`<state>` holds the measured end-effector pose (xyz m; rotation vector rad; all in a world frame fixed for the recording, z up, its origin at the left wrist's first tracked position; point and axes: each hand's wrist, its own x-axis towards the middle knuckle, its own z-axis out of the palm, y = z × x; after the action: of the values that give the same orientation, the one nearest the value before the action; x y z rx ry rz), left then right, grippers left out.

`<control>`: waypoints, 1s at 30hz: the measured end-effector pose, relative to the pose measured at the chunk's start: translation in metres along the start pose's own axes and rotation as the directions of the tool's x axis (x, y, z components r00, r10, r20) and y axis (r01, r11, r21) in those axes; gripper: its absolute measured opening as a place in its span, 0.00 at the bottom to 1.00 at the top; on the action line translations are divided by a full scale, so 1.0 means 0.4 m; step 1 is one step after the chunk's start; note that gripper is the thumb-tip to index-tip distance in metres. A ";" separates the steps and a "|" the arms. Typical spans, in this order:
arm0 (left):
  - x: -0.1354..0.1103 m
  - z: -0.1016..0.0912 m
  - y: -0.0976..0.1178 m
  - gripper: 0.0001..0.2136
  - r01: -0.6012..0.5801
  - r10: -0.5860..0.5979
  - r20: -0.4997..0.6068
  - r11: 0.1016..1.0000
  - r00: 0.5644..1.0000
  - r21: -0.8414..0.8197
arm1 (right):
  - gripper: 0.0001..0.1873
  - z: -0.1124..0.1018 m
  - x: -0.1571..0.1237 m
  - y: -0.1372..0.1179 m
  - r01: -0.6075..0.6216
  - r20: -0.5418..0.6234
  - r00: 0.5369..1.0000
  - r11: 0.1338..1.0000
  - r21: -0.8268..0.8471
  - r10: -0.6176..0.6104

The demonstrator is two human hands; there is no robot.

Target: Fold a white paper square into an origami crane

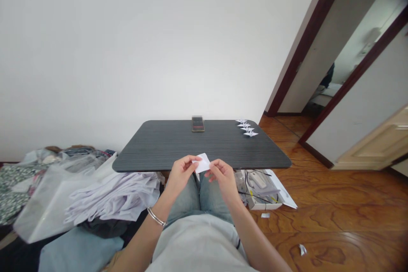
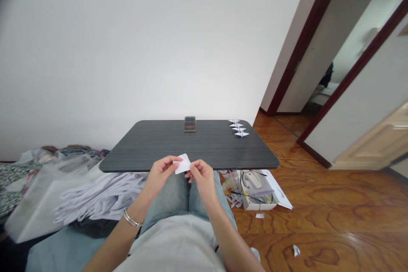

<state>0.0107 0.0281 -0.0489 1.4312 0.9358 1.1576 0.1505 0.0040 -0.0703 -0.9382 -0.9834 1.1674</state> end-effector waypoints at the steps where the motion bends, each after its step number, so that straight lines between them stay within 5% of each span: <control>1: 0.000 -0.001 -0.001 0.09 0.002 -0.003 0.014 1.000 1.000 0.009 | 0.08 -0.001 0.002 0.002 0.026 0.002 1.000 1.000 -0.006 -0.026; 9: 0.000 -0.009 0.006 0.09 -0.038 0.016 0.162 0.990 0.987 0.133 | 0.05 -0.013 0.011 0.011 0.122 0.069 0.991 0.990 -0.070 -0.117; 16: -0.002 -0.013 0.003 0.09 -0.038 0.031 0.095 0.996 0.995 0.080 | 0.07 -0.017 0.012 0.007 0.082 0.050 0.996 0.993 -0.089 -0.077; 21: -0.006 -0.022 -0.010 0.15 -0.015 0.015 0.165 1.000 0.986 0.002 | 0.07 -0.019 0.013 0.010 0.091 -0.008 0.996 0.994 -0.063 -0.091; 30: -0.005 -0.025 -0.003 0.16 0.027 0.002 0.181 0.987 0.983 -0.156 | 0.05 -0.014 0.003 -0.016 0.073 0.117 0.991 0.997 -0.025 -0.070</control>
<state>0.0004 0.0287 -0.0504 1.3747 0.7096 1.0487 0.1580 0.0038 -0.0657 -0.8584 -1.1216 1.1599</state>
